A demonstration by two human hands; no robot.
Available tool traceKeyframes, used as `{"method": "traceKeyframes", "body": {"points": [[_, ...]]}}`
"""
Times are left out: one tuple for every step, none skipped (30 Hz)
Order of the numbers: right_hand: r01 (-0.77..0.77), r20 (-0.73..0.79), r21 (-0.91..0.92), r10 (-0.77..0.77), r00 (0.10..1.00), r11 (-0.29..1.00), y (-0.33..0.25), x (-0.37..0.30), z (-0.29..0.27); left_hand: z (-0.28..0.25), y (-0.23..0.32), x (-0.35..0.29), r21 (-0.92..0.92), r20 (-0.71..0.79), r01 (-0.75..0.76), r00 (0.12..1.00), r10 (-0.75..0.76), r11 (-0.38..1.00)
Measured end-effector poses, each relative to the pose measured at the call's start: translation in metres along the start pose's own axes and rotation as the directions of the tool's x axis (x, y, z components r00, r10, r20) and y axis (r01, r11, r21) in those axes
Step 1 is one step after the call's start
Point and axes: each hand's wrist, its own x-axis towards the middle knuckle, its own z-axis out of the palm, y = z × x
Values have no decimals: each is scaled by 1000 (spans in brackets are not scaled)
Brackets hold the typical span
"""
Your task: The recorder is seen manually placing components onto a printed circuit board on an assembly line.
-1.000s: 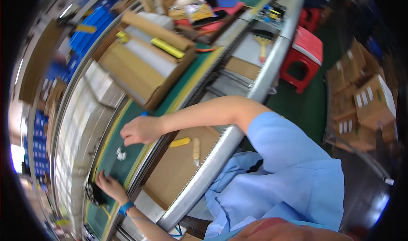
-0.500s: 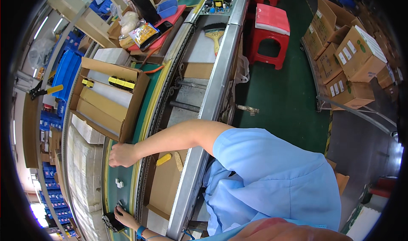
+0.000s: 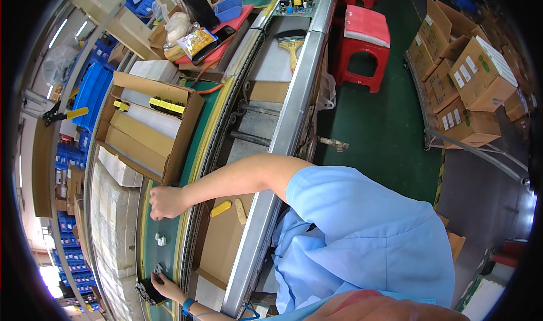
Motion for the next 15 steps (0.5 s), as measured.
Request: {"method": "traceKeyframes", "body": {"points": [[42, -101, 50, -37, 994, 998, -1, -1, 3, 0, -12, 1, -35, -2, 1, 1000, -1, 999], [104, -206, 89, -84, 975, 991, -4, 3, 3, -5, -15, 0, -75, -19, 3, 1000, -4, 997], [114, -207, 84, -95, 974, 990, -5, 5, 3, -8, -17, 0, -106, -29, 14, 999, -17, 994], [32, -33, 6, -32, 999, 999, -7, 7, 4, -7, -18, -2, -110, -39, 14, 999, -19, 994], [-53, 137, -84, 64, 988, 995, -4, 4, 5, -3, 4, -3, -29, -101, 31, 994, -34, 999], [-51, 139, -79, 61, 988, 996, -4, 4, 4, -4, 14, -6, 56, -172, 59, 984, -48, 997], [-11, 17, -34, 12, 1000, 999, -1, 3, 3, -4, 10, -5, 59, -172, 63, 984, -52, 996], [34, -107, 4, -33, 994, 999, 0, 2, 1, -3, 6, -4, 94, -190, 97, 979, -78, 991], [37, -106, 6, -36, 994, 999, -2, 3, 1, -2, 3, -3, 127, -209, 132, 972, -104, 983], [6, 15, -57, -5, 1000, 998, -4, 4, 1, -4, -1, -2, 128, -211, 135, 972, -106, 983], [-22, 133, -126, 39, 990, 992, -5, 3, 1, -5, -3, -2, 159, -157, 99, 985, -74, 982], [-24, 132, -128, 41, 990, 991, -2, 2, 2, -5, -4, 0, 187, -102, 60, 994, -42, 980], [-41, 42, -71, 44, 998, 997, 3, 0, 0, -3, -4, 3, 186, -102, 58, 994, -40, 981], [-48, -48, -8, 47, 998, 999, 5, 0, 0, -3, -3, 6, 164, -54, 34, 998, -25, 986], [-30, -45, 6, 31, 999, 1000, 0, 3, -2, -6, -7, 3, 150, -16, 25, 1000, -23, 988]]}}
